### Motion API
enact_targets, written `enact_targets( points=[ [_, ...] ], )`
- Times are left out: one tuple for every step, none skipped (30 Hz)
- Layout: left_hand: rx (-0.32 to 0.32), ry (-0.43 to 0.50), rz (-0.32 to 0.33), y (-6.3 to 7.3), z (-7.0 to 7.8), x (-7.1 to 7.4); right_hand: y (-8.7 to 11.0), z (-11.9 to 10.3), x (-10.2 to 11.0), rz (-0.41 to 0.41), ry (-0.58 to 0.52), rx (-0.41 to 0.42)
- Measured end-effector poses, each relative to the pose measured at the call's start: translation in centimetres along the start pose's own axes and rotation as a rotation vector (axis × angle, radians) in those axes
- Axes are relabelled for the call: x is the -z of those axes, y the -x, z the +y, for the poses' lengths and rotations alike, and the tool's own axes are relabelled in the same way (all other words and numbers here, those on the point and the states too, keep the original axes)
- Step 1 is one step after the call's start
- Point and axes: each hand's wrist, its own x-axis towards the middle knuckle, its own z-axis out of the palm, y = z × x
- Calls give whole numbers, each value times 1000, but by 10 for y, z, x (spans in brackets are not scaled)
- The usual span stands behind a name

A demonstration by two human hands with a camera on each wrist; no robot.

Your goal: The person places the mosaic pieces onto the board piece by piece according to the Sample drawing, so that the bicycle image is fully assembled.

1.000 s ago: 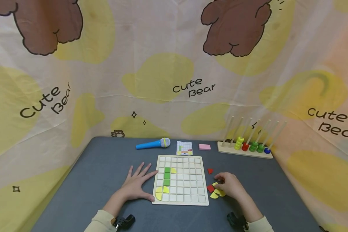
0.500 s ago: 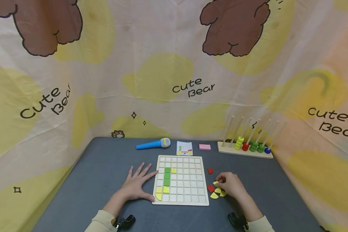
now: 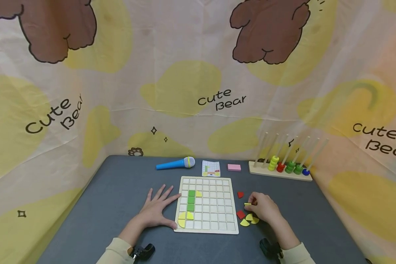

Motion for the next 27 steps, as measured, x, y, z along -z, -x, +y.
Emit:
enact_targets(
  points=[
    [1,4,-1,0,0,0,0,-2,1,6,-3,4],
    [0,3,1,0,0,0,0,-4,3,10,-9,5],
    [1,5,0,0,0,0,0,-6,4,14,-15,5],
    [-1,6,4,0,-1,0,-1,-8,5,18,-20,8],
    [-2,7,8,-1,-1,-1,0,-11,6,22,-27,13],
    [-2,7,9,-1,-2,-1,0,-13,7,26,-36,17],
    [-1,8,8,-1,-1,0,0,-15,7,29,-49,22],
    [1,4,5,-1,-1,0,0,-18,7,30,-60,26],
    [2,6,3,-1,-1,0,0,-20,7,32,-71,33],
    [2,7,-1,-1,-1,1,0,-22,6,33,-82,39],
    [3,7,-4,0,0,1,0,-24,5,33,-93,43],
    [4,5,-5,0,0,2,-1,-26,3,31,-104,46],
    [4,5,-6,0,1,2,-1,-28,2,31,-115,48],
    [2,3,-4,0,0,2,-2,-31,0,30,-124,47],
    [0,6,-2,0,1,2,-2,-33,-1,30,-134,51],
    [-1,3,-1,0,1,2,-2,-35,-2,28,-142,52],
    [-1,2,-1,1,1,2,-2,-38,-3,30,-149,56],
    [-2,1,-1,0,0,1,-3,-41,-4,30,-153,59],
    [-3,0,-2,1,0,1,-2,-43,-5,30,-156,68],
    [-3,-2,-1,0,0,1,-3,-46,-6,29,-155,77],
    [-3,-4,-3,1,0,1,-2,-47,-8,28,-153,93],
    [-4,-5,-3,1,0,0,-3,-50,-9,25,-150,107],
    [-6,-4,-1,0,-1,0,-3,-52,-10,20,-145,121],
    [-6,-4,0,1,-1,0,-3,-54,-11,10,-141,135],
    [-6,-3,0,1,-1,0,-3,-55,-13,-1,-139,153],
    [-7,-2,1,1,-1,0,-3,-57,-14,-14,-137,167],
    [-8,1,2,1,-1,0,-3,-59,-16,-26,-131,183]
  ],
)
